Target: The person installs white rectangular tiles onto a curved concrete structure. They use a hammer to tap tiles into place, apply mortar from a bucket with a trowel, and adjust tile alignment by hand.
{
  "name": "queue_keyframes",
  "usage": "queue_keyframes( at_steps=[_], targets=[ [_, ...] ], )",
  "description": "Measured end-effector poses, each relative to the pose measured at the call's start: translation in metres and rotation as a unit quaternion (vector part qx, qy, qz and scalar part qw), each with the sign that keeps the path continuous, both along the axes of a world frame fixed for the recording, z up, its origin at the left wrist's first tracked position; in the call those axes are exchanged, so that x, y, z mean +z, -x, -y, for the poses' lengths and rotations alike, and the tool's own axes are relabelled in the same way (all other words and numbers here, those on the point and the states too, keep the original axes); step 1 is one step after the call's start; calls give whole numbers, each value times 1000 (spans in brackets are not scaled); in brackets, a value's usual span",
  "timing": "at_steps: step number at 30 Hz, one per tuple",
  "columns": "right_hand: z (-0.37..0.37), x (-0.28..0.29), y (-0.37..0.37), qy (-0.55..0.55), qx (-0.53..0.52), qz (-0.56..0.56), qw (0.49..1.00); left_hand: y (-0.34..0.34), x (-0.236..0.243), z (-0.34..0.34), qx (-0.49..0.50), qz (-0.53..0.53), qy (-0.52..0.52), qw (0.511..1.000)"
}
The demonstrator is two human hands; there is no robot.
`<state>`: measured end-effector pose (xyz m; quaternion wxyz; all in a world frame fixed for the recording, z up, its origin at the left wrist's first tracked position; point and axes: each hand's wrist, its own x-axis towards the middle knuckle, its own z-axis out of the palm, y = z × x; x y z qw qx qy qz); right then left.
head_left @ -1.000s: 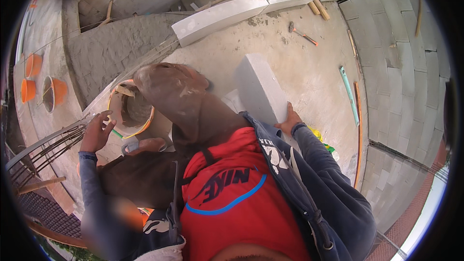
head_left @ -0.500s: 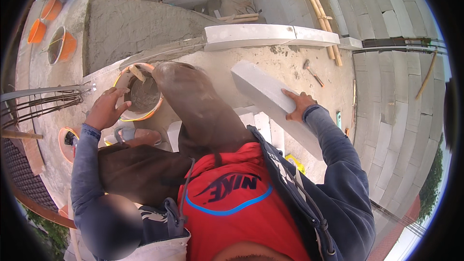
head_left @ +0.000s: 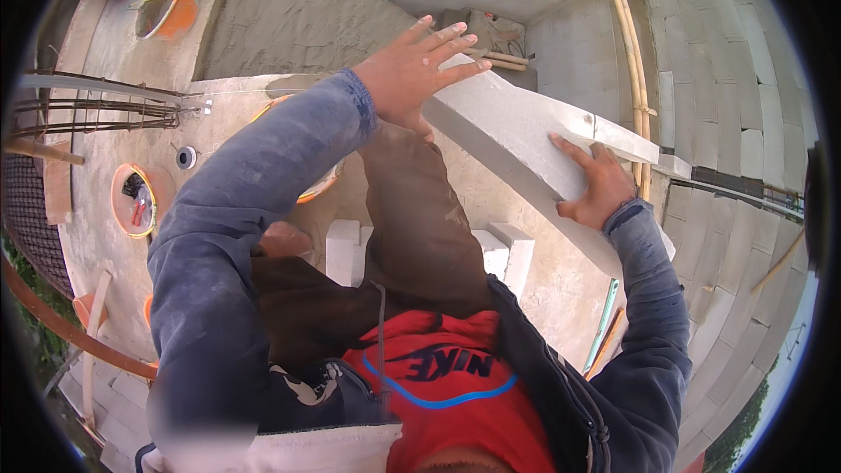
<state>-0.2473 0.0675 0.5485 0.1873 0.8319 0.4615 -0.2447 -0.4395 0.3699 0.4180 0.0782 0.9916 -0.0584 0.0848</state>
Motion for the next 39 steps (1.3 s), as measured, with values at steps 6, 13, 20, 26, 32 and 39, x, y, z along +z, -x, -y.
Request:
queue_keyframes(
  at_steps=[6, 13, 20, 26, 32, 39],
  targets=[
    [-153, -19, -2, -66, 150, -13, 986, 1, -32, -103, 57, -131, 128, 981],
    [-295, -107, 2, -188, 282, 23, 940, 81, -55, -220, 188, -24, -16, 982],
    [-386, -198, 47, -230, 328, -38, 916, 150, -89, -268, 268, -93, 35, 958],
    [-417, -241, 82, -175, 325, -136, 919, 193, -142, -278, 308, -151, 60, 937],
    [-419, -286, 103, -175, 309, -165, 920, 218, -189, -280, 318, -185, 44, 929],
    [-410, -317, 101, -165, 253, -183, 936, 204, -209, -277, 300, -207, 56, 930]
  ],
)
